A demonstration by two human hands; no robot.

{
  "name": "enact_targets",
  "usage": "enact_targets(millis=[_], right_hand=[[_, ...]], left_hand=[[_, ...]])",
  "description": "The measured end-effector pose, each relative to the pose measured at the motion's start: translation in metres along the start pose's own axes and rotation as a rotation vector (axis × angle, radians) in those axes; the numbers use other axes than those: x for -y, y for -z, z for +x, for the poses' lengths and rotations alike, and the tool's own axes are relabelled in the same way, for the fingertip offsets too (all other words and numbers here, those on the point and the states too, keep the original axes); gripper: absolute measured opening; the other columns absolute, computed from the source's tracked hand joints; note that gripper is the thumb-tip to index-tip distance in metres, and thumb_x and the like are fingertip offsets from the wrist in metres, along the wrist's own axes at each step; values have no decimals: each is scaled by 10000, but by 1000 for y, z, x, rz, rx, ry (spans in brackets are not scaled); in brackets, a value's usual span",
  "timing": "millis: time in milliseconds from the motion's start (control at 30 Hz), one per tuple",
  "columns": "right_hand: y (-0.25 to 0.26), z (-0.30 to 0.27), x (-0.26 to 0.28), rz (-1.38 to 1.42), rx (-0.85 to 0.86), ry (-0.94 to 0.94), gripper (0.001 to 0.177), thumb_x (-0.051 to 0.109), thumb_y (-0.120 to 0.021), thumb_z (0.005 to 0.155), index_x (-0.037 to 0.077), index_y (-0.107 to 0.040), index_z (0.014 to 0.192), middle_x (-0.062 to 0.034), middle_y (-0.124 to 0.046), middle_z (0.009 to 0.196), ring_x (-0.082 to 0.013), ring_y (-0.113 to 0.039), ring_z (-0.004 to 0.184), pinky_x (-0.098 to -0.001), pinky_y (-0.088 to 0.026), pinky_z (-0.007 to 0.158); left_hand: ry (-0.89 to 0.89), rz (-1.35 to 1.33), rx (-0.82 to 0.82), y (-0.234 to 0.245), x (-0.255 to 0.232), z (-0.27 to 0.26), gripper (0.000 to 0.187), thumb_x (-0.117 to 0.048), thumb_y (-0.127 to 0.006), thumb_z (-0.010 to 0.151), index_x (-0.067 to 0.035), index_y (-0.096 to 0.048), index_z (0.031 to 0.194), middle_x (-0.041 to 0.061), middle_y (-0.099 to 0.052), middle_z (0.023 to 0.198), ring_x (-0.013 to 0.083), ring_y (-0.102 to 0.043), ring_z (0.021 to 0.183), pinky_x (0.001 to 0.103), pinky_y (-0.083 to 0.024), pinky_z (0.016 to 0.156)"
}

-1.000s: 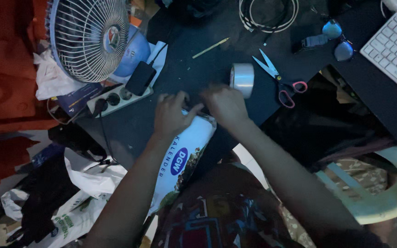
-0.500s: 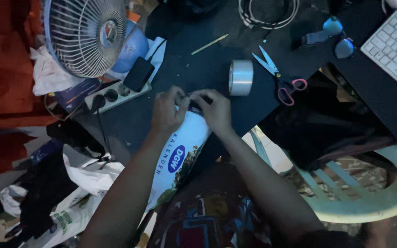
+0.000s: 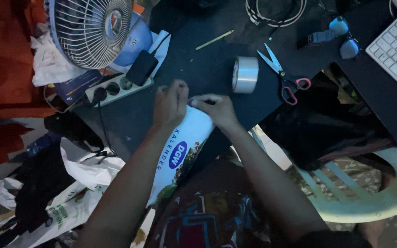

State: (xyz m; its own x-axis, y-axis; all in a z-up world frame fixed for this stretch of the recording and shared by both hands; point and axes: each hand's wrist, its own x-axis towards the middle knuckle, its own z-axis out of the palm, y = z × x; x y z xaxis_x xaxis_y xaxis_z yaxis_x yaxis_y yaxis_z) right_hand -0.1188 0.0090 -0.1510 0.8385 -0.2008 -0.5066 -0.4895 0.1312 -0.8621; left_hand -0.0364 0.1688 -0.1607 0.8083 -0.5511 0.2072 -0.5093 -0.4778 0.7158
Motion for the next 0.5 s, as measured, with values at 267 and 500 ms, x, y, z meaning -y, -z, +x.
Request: enact_targets(millis=[267,500], right_hand=[[7,-12,4,-149,59,-96,300,292,-712,931,80,-757,1139,-88,-786,908,-158,-761,772,-311,-622,686],[11,-24,-15,-467,14,394,348,326,-741,916,144,-760,1213,-91,-769,1040,-221,-674,959,-410,-547,896]], left_hand=[[37,98,52,-1,-1,1,314,-312,-455,1080,-62,-637,1026,116,-693,747,328,-691,738,516,-426,941],[20,125,16,-3,-2,0,337,-301,-443,1084,-58,-659,993,135,-693,756,346,-685,760,495,-426,936]])
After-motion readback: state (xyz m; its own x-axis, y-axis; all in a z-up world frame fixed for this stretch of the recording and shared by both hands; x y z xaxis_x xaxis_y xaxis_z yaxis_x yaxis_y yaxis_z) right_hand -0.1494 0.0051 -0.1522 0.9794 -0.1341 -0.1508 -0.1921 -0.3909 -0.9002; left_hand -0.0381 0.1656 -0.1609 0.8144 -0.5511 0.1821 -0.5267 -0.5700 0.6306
